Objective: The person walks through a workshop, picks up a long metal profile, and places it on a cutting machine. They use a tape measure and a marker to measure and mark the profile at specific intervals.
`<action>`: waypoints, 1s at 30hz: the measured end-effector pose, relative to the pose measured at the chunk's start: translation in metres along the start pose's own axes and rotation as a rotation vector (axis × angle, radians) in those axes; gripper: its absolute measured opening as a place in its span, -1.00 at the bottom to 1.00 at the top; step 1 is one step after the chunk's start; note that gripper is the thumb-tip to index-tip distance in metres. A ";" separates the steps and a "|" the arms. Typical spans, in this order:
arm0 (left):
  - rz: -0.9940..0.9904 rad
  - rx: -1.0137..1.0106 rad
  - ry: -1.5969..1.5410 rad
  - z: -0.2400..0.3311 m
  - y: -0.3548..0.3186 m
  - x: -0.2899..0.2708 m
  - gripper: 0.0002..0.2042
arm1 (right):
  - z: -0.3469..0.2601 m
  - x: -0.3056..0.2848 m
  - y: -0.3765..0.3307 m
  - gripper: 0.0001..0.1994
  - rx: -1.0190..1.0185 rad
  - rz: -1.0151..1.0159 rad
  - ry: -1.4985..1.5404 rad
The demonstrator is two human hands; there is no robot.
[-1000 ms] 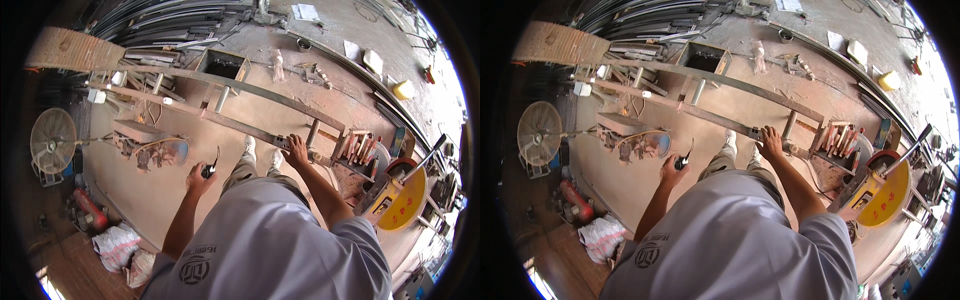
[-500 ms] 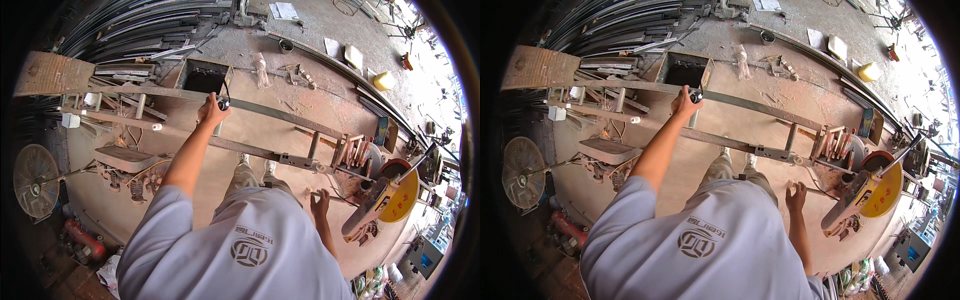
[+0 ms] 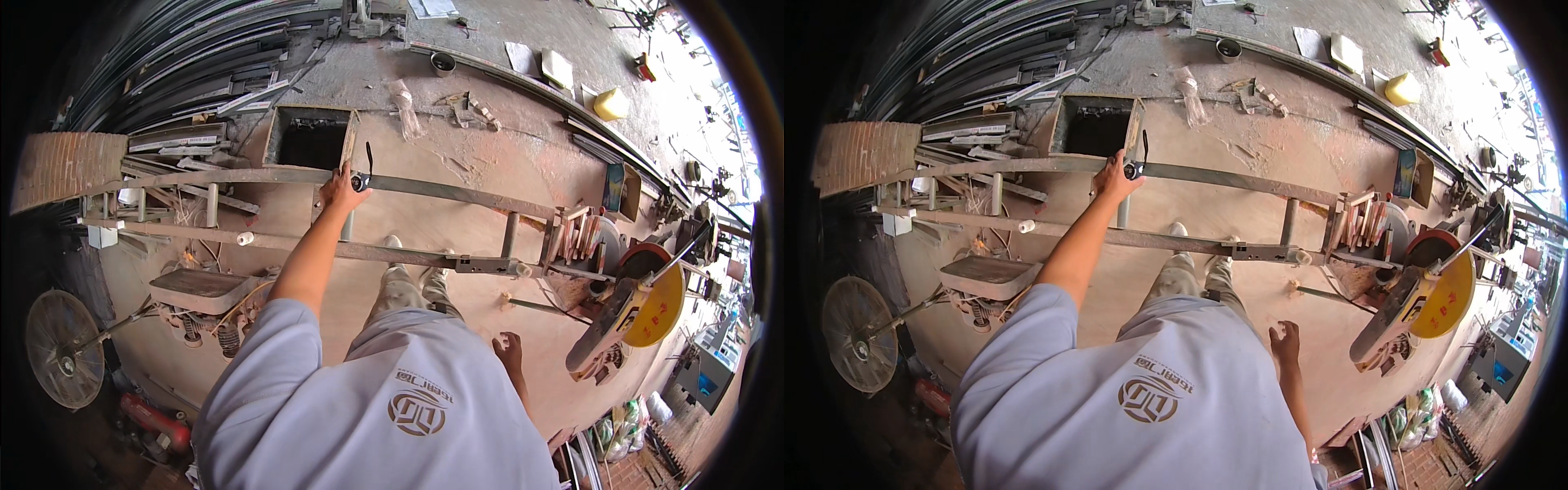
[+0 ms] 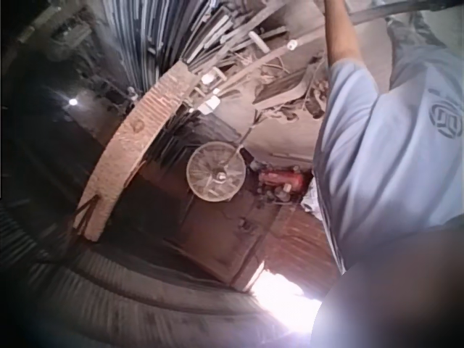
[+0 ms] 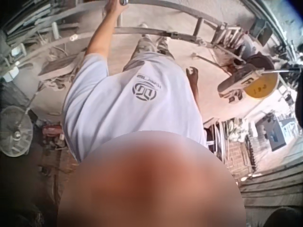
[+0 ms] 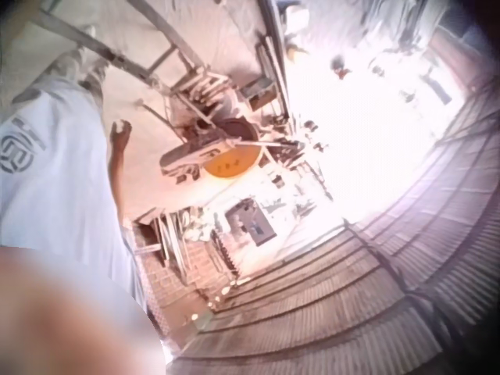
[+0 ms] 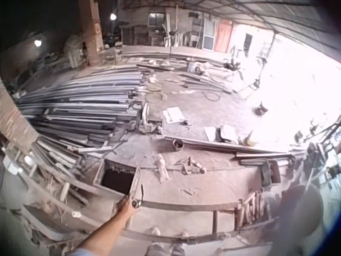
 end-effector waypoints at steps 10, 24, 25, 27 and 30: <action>0.078 0.020 -0.129 -0.006 0.004 0.019 0.05 | -0.010 -0.003 0.011 -0.67 0.048 0.012 0.073; 0.190 0.645 -0.127 0.103 -0.018 0.041 -0.85 | 0.027 0.011 -0.020 -0.64 0.168 -0.002 0.135; 0.186 0.690 -0.127 0.111 -0.015 0.049 -0.84 | 0.027 0.013 -0.024 -0.64 0.171 -0.010 0.134; 0.180 0.711 -0.097 0.119 -0.004 0.062 -0.81 | 0.025 0.012 -0.032 -0.65 0.196 -0.010 0.161; 0.168 0.729 -0.058 0.122 0.008 0.075 -0.76 | 0.017 0.006 -0.041 -0.66 0.223 0.004 0.158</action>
Point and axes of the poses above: each hand's wrist, its own y-axis towards the middle knuckle, its own x-axis out of the palm, z = x × y, the point moved 2 cm from there along y, towards the middle knuckle, and after that the axes turned 11 degrees about -z, right-handed, at the moved point
